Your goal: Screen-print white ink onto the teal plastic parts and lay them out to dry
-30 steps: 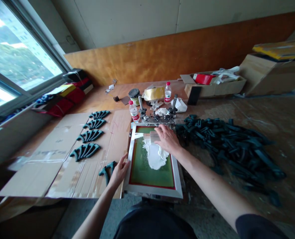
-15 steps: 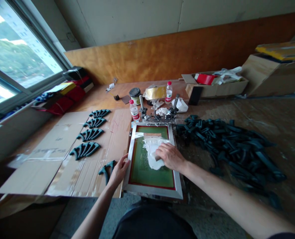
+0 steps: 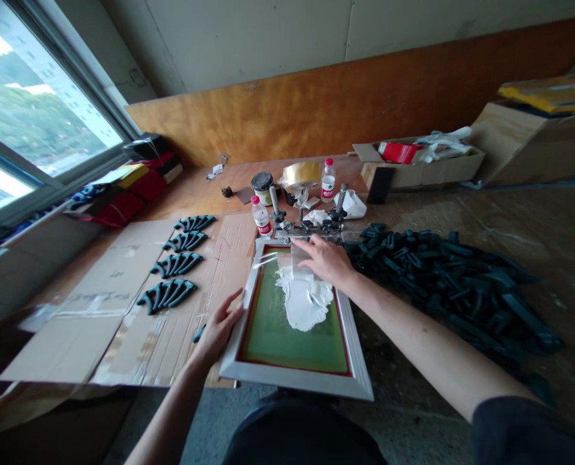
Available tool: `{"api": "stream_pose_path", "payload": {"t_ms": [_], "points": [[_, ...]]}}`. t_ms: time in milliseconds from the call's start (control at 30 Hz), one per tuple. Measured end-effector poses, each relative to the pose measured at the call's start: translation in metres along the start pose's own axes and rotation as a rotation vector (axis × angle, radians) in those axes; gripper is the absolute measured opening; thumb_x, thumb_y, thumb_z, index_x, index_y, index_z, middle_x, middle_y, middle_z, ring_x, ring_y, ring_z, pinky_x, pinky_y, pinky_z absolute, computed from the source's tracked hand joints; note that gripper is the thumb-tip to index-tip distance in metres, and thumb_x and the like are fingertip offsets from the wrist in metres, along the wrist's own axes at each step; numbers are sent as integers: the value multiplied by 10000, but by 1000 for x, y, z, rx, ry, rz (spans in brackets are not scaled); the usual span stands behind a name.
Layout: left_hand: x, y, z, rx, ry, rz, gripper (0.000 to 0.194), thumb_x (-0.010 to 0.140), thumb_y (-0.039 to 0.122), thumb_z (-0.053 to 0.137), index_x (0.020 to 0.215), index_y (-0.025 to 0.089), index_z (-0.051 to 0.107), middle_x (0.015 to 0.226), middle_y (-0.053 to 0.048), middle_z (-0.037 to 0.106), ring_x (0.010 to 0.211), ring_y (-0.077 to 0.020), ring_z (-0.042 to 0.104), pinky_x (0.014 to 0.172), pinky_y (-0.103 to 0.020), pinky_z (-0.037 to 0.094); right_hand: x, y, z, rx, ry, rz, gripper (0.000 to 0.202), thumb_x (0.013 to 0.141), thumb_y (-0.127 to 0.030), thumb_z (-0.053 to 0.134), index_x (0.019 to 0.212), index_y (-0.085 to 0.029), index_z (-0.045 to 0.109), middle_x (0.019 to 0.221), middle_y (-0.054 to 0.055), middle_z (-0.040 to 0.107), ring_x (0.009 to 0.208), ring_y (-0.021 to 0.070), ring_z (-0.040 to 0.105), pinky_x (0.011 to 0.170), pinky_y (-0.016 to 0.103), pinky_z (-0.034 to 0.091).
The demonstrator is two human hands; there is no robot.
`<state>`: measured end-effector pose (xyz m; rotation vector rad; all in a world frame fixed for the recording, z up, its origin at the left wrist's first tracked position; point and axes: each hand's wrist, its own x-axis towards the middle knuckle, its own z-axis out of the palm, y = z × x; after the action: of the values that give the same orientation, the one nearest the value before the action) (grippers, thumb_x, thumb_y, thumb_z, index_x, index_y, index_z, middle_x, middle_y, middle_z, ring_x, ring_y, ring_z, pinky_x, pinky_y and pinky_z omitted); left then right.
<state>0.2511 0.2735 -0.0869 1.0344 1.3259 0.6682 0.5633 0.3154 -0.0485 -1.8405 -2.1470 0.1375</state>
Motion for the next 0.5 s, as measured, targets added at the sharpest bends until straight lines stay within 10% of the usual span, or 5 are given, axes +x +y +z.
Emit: {"api": "stream_pose_path", "payload": {"t_ms": [133, 333, 400, 500], "points": [[8, 53, 5, -184, 34, 182, 525, 780, 644, 583, 946, 158, 691, 728, -16, 664, 667, -151, 613, 578, -227, 463, -12, 49, -17, 23, 272, 196, 391, 932, -414, 514, 1265, -226, 599, 1045, 86, 611, 844, 210, 595, 748, 319, 467], [37, 137, 32, -437, 19, 430, 471, 854, 619, 490, 997, 186, 608, 864, -63, 707, 820, -172, 656, 617, -236, 487, -93, 58, 58, 73, -20, 191, 304, 860, -484, 587, 769, -197, 631, 813, 61, 618, 755, 215, 602, 673, 310, 472], [37, 135, 41, -482, 53, 440, 480, 872, 619, 459, 1084, 204, 574, 885, -59, 711, 843, -167, 662, 652, -244, 496, -111, 37, 86, 12, -88, 142, 260, 856, -436, 615, 770, -192, 595, 886, 75, 619, 832, 227, 609, 708, 315, 472], [20, 79, 61, -506, 120, 298, 524, 837, 623, 528, 1114, 181, 577, 887, -69, 714, 753, -149, 656, 623, -232, 486, -120, 2, 102, -45, -87, 219, 158, 907, -306, 559, 803, -187, 547, 847, 85, 621, 808, 225, 612, 698, 313, 467]]}}
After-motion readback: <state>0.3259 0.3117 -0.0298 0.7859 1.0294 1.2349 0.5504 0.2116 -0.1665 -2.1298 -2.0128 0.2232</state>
